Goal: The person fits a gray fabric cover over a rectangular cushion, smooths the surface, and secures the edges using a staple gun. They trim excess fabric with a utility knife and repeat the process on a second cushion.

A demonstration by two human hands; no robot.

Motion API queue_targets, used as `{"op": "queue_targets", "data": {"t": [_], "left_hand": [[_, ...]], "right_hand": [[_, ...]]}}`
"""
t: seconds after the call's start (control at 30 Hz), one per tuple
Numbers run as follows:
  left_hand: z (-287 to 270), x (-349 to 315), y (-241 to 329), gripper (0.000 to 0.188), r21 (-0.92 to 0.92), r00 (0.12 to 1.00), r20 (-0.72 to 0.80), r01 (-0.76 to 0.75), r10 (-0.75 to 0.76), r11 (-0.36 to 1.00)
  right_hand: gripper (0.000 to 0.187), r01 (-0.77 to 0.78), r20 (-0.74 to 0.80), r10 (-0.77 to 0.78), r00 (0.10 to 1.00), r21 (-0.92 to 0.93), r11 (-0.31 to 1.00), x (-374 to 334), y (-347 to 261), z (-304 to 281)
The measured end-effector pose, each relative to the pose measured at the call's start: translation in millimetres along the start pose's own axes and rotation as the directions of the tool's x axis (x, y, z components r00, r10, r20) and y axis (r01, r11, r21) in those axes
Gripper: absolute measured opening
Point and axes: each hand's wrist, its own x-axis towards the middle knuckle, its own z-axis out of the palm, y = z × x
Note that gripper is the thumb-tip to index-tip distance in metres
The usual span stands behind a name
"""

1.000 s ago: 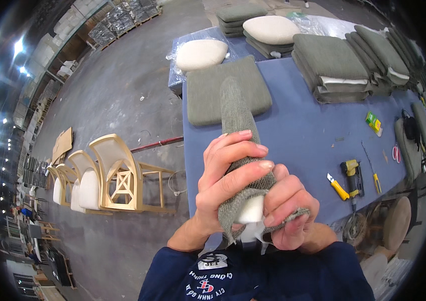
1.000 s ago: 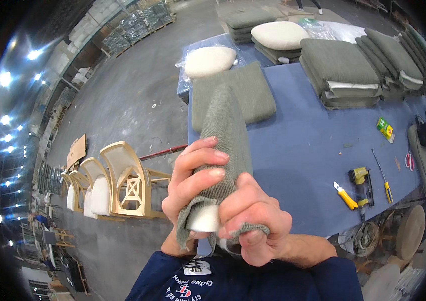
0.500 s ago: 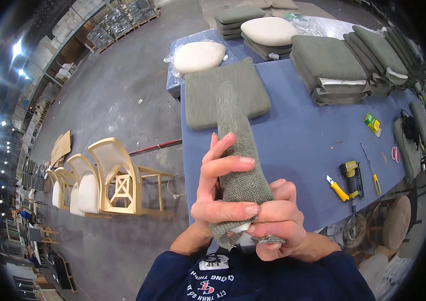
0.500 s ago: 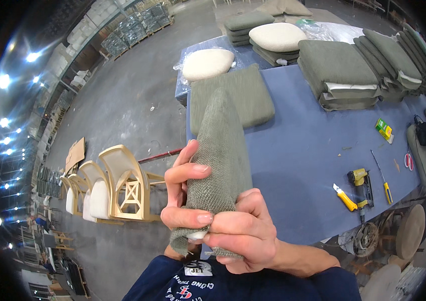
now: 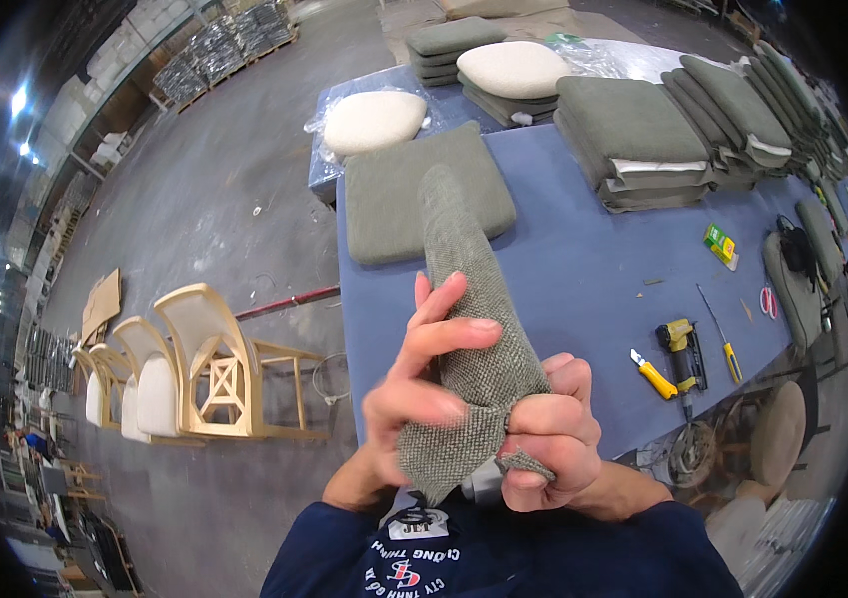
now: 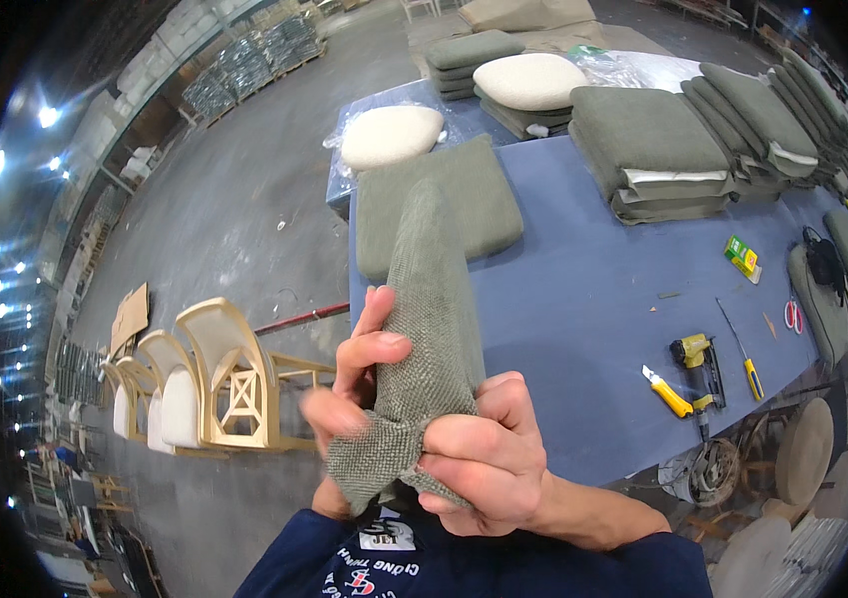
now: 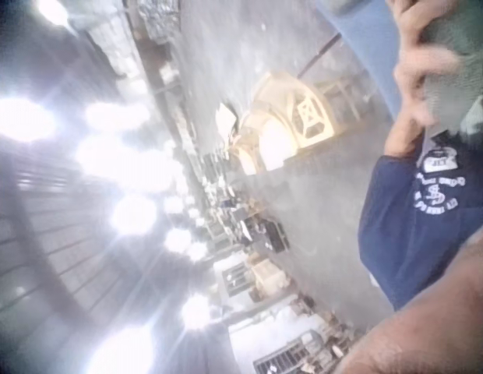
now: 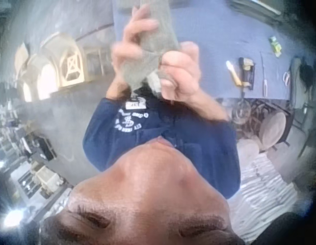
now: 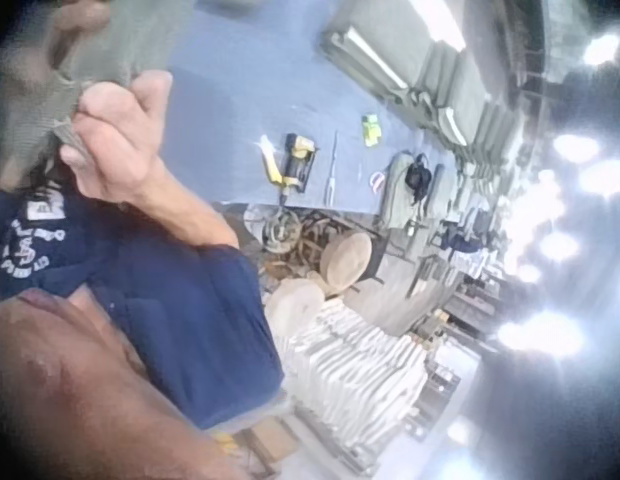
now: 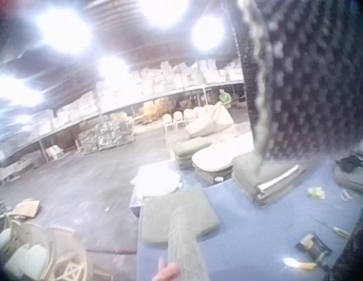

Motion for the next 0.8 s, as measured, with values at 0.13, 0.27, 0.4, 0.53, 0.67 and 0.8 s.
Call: {"op": "queue_targets", "data": {"t": [0.13, 0.27, 0.4, 0.53, 0.67, 0.8], "left_hand": [[-11, 43, 29, 0.053, -0.230, 0.969, 0.029, 0.246, -0.246, 0.942], [-14, 74, 35, 0.073, 0.303, 0.890, 0.294, 0.259, -0.348, 0.917], [-2, 80, 39, 0.059, 0.564, 0.823, 0.446, 0.047, -0.352, 0.825], [0, 77, 35, 0.046, 0.557, 0.831, 0.466, -0.010, -0.303, 0.830], [10, 73, 37, 0.038, 0.597, 0.840, 0.432, 0.007, -0.329, 0.802], [20, 73, 31, 0.037, 0.594, 0.845, 0.443, -0.027, -0.298, 0.804]], "right_hand": [[0.028, 0.028, -0.038, -0.030, 0.999, -0.056, 0.998, -4, 6, 0], [0.028, 0.037, -0.008, -0.038, 0.999, -0.067, 0.997, 1, 2, 3], [0.029, 0.037, -0.009, -0.038, 0.999, -0.084, 0.996, 1, 2, 2], [0.029, 0.055, 0.028, -0.054, 0.998, -0.057, 0.997, 1, 2, -5], [0.031, 0.079, -0.022, -0.080, 0.997, -0.061, 0.995, -6, 7, -6], [0.030, 0.045, -0.042, -0.050, 0.998, -0.109, 0.993, -8, 8, -14]]}}
